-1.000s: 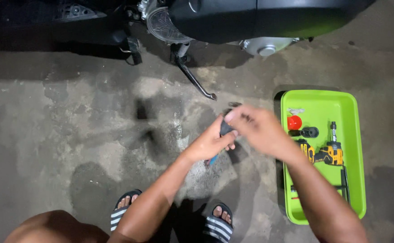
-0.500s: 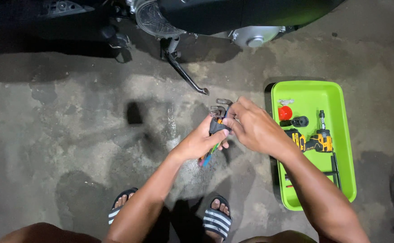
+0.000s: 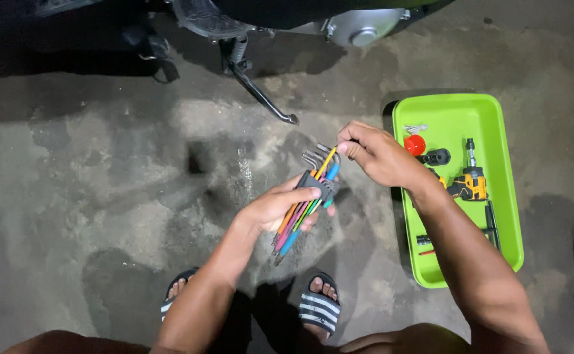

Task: The person uses a cordless impact driver to remove a bolt from the rear side of a scooter, then switches to a hex key to loosen several fasteners along the lower side panel. The panel is detached and set aside on a nearby table.

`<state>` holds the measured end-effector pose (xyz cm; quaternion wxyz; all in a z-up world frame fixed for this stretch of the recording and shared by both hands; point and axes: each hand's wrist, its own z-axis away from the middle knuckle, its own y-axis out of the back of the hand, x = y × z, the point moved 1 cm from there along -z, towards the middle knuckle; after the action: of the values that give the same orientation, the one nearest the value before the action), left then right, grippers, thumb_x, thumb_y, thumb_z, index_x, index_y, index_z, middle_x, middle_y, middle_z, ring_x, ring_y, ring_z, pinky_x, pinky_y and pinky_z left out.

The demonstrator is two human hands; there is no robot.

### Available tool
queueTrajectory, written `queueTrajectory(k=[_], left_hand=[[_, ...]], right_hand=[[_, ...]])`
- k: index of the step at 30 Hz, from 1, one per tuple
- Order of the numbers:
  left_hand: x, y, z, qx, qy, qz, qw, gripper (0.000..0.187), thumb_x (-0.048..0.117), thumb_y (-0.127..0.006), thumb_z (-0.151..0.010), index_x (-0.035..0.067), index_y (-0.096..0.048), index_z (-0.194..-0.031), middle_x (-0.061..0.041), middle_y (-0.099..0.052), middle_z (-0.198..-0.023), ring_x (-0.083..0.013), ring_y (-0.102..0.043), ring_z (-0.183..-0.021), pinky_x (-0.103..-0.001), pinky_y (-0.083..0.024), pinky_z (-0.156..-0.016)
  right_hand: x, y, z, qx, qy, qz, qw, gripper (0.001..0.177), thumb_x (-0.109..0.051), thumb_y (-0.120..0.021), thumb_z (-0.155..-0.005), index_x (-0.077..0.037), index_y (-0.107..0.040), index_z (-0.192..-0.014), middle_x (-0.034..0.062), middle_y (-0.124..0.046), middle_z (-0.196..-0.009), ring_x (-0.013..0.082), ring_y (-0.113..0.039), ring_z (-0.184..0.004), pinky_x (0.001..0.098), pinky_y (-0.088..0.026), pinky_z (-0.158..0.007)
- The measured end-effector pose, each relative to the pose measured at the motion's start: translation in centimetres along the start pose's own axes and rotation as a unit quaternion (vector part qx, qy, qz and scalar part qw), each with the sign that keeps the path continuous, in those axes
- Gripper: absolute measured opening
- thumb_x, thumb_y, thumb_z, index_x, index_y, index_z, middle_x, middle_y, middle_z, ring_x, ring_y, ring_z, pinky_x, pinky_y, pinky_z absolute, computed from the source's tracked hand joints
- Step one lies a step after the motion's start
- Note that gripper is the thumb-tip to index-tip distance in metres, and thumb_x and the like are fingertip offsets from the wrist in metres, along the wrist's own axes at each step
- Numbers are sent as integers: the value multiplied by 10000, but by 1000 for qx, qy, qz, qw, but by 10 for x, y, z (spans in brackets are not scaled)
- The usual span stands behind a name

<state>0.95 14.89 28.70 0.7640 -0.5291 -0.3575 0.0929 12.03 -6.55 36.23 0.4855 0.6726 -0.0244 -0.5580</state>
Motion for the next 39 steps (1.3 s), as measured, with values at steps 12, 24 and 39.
queueTrajectory(k=[12, 24, 39], left_hand=[[-23, 4, -12, 259, -168, -654, 690, 414, 270, -656, -1002, 103, -505, -1349, -123, -724, -816, -174, -688, -629, -340, -470, -604], [-112, 62, -73, 316, -59, -200, 926, 395, 348, -669, -1045, 63, -640, -1316, -37, -723, -1105, -82, -694, -934, -220, -570, -794], [-253, 115, -192, 280, 61, -222, 932, 332, 158, -636, -973, 82, -599, -1294, -55, -703, -1083, -144, -627, -997, -305, -507, -876]], right_hand=[[61, 30, 37, -7, -153, -41, 987, 251, -288, -543, -1075, -52, -621, -1040, 29, -581, -886, 144, -554, -849, 317, -469, -790], [127, -39, 173, 185, -153, -658, 713, 21, -110, -523, -997, -111, -514, -977, 214, -691, -928, 363, -748, -918, 530, -635, -880], [178, -156, 204, 50, -461, 127, 877, 568, -504, -801, -750, -62, -718, -1098, 241, -739, -905, 411, -717, -854, 495, -574, -769]])
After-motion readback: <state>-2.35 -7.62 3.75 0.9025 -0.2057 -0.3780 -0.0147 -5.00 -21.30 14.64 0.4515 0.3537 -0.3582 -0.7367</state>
